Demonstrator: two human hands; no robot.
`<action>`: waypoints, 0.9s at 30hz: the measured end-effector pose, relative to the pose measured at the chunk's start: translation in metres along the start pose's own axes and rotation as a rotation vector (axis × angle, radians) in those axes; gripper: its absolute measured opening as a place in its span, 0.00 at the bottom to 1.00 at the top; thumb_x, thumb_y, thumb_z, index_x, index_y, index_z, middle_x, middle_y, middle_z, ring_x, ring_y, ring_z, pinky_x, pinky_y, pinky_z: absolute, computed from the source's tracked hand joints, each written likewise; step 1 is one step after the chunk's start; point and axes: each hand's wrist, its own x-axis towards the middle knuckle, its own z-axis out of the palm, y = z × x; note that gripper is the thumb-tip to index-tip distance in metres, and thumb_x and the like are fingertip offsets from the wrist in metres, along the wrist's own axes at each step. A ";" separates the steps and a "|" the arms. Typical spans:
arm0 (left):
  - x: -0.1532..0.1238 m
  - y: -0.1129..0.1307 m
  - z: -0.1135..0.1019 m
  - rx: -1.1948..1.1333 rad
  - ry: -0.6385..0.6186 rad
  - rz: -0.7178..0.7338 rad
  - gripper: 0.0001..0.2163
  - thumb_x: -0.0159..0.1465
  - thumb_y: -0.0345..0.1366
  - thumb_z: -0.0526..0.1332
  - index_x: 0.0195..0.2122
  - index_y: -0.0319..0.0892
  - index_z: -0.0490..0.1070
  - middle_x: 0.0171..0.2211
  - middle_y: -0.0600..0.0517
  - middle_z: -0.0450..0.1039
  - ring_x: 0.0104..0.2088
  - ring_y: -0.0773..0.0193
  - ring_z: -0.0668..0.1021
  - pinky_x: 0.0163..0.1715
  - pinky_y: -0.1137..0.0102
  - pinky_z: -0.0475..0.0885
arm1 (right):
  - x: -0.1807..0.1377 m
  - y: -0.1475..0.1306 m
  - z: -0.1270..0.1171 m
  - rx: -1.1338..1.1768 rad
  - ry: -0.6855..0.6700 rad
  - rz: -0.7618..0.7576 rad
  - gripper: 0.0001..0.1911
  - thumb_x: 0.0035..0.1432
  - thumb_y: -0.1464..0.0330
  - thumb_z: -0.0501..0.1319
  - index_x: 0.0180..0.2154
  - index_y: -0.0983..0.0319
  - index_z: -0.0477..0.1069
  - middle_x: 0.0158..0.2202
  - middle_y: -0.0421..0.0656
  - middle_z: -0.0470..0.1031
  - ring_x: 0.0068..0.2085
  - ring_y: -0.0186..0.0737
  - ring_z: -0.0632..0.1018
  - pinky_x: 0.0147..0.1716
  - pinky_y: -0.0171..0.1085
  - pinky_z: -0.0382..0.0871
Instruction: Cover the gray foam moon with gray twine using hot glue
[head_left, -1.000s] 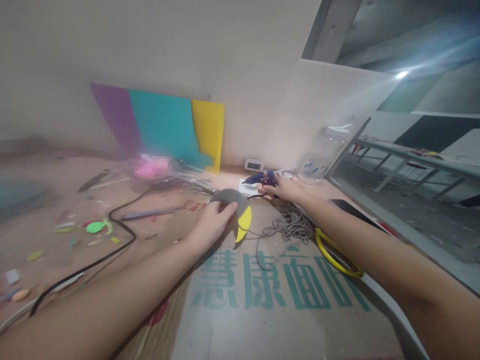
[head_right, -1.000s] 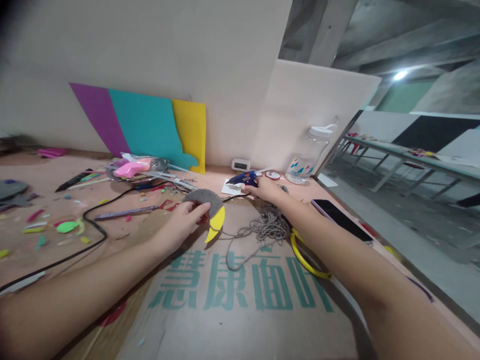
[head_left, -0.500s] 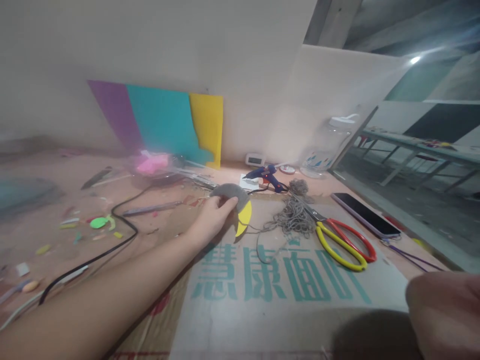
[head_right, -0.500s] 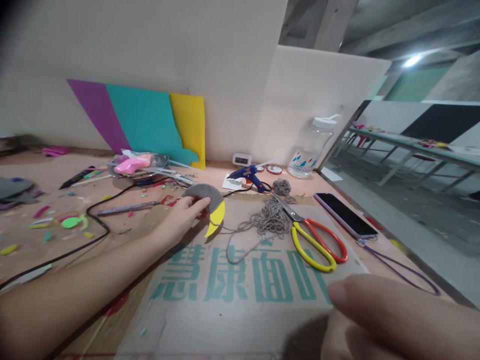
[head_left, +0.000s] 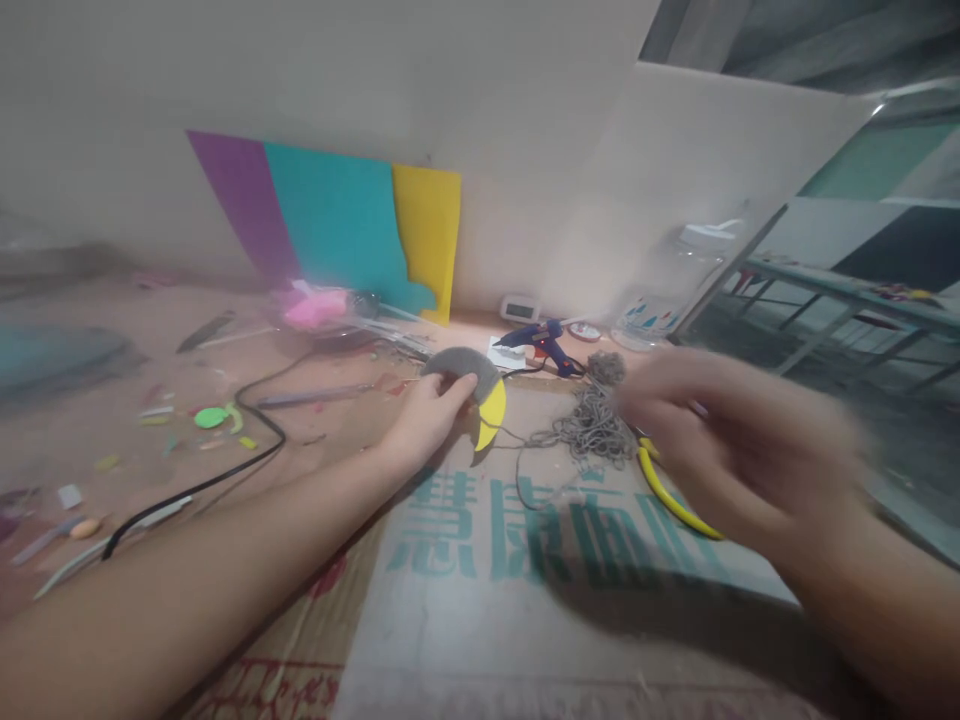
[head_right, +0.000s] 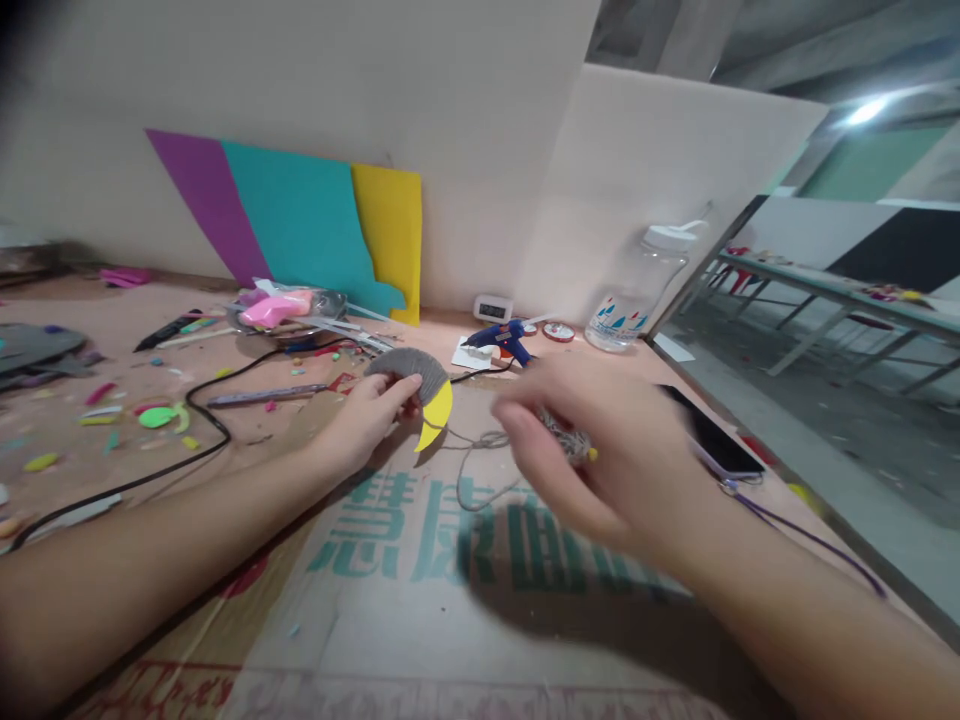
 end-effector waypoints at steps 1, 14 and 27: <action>0.000 0.001 0.000 -0.004 0.007 0.003 0.17 0.58 0.50 0.61 0.25 0.40 0.69 0.22 0.53 0.70 0.24 0.66 0.71 0.26 0.71 0.64 | 0.006 0.001 0.007 -0.036 -0.058 -0.021 0.15 0.60 0.55 0.57 0.39 0.55 0.77 0.36 0.44 0.80 0.34 0.44 0.78 0.35 0.42 0.73; -0.001 -0.001 -0.002 -0.062 0.018 0.024 0.17 0.58 0.50 0.62 0.27 0.40 0.68 0.23 0.54 0.70 0.25 0.66 0.73 0.28 0.72 0.65 | 0.019 0.040 0.072 0.553 -0.722 0.521 0.15 0.56 0.61 0.64 0.42 0.63 0.73 0.27 0.39 0.75 0.18 0.25 0.67 0.15 0.28 0.57; -0.008 0.013 -0.002 0.310 -0.145 0.035 0.15 0.61 0.47 0.57 0.27 0.40 0.71 0.22 0.53 0.72 0.26 0.64 0.73 0.27 0.72 0.65 | 0.021 0.059 0.080 0.477 -0.305 0.456 0.15 0.55 0.57 0.64 0.34 0.62 0.72 0.20 0.35 0.69 0.19 0.30 0.69 0.17 0.30 0.60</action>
